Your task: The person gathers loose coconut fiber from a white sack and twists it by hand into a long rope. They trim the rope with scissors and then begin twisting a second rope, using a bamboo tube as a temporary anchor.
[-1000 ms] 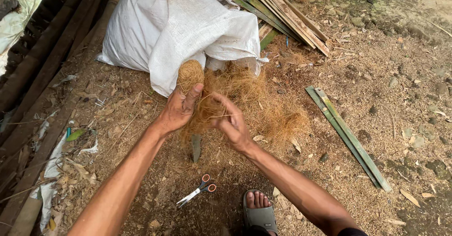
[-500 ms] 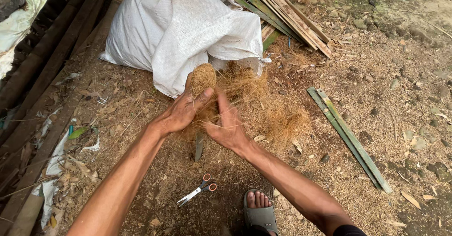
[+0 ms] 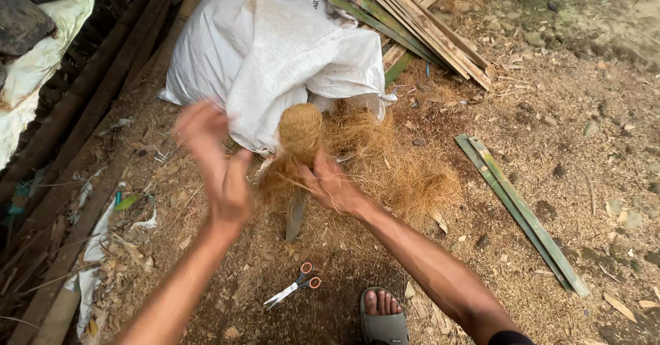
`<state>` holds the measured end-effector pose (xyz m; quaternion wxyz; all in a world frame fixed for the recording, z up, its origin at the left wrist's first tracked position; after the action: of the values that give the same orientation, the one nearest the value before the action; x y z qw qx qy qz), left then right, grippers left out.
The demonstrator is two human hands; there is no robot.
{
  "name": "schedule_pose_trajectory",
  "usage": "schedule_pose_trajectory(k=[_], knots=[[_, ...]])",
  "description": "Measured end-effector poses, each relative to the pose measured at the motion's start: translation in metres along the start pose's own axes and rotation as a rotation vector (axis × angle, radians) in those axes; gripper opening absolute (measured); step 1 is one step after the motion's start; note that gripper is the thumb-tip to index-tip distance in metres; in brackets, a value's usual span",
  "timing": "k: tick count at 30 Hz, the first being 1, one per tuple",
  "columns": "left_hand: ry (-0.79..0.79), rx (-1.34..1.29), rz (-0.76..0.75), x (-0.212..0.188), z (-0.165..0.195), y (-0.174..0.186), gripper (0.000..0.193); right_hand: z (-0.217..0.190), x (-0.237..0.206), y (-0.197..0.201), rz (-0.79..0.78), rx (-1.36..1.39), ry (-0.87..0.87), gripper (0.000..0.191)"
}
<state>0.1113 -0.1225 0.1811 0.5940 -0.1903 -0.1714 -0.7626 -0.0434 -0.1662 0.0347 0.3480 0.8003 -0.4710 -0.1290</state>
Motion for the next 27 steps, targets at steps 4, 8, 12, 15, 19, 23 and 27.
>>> schedule_pose_trajectory(k=[4,8,12,15,19,23,27], knots=[[-0.505,0.911,-0.197,-0.065,0.029,-0.080,0.087,-0.003,0.007,0.012,0.142,-0.002,-0.029,0.081],[-0.189,0.864,0.071,-0.060,-0.011,-0.080,0.102,-0.029,0.007,0.014,0.087,0.070,0.035,0.073],[0.008,0.522,0.278,-0.036,-0.037,-0.066,0.100,-0.045,0.000,0.014,0.029,0.236,0.068,0.078],[0.196,0.415,0.312,-0.020,-0.053,-0.063,0.090,-0.045,-0.004,0.017,-0.005,0.203,0.164,0.069],[0.238,0.210,0.238,-0.009,-0.065,-0.053,0.065,-0.043,-0.010,0.030,0.028,0.010,0.426,0.047],[0.177,0.169,0.180,-0.012,-0.069,-0.037,0.039,-0.032,-0.017,0.043,0.117,0.062,0.329,0.015],[0.169,0.146,0.171,-0.011,-0.069,-0.030,0.040,-0.028,-0.025,0.048,0.260,0.093,0.066,0.007]])
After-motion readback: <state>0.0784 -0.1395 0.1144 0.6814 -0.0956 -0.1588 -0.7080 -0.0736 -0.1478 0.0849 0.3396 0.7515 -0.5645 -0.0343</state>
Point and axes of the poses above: each hand's wrist, its own x-axis towards the middle knuckle, its own y-axis out of the back of the hand, z = x × y, the point moved 7 cm from there along x, towards the middle knuckle, and after that the axes turned 12 degrees about -x, right-handed, at the moved point
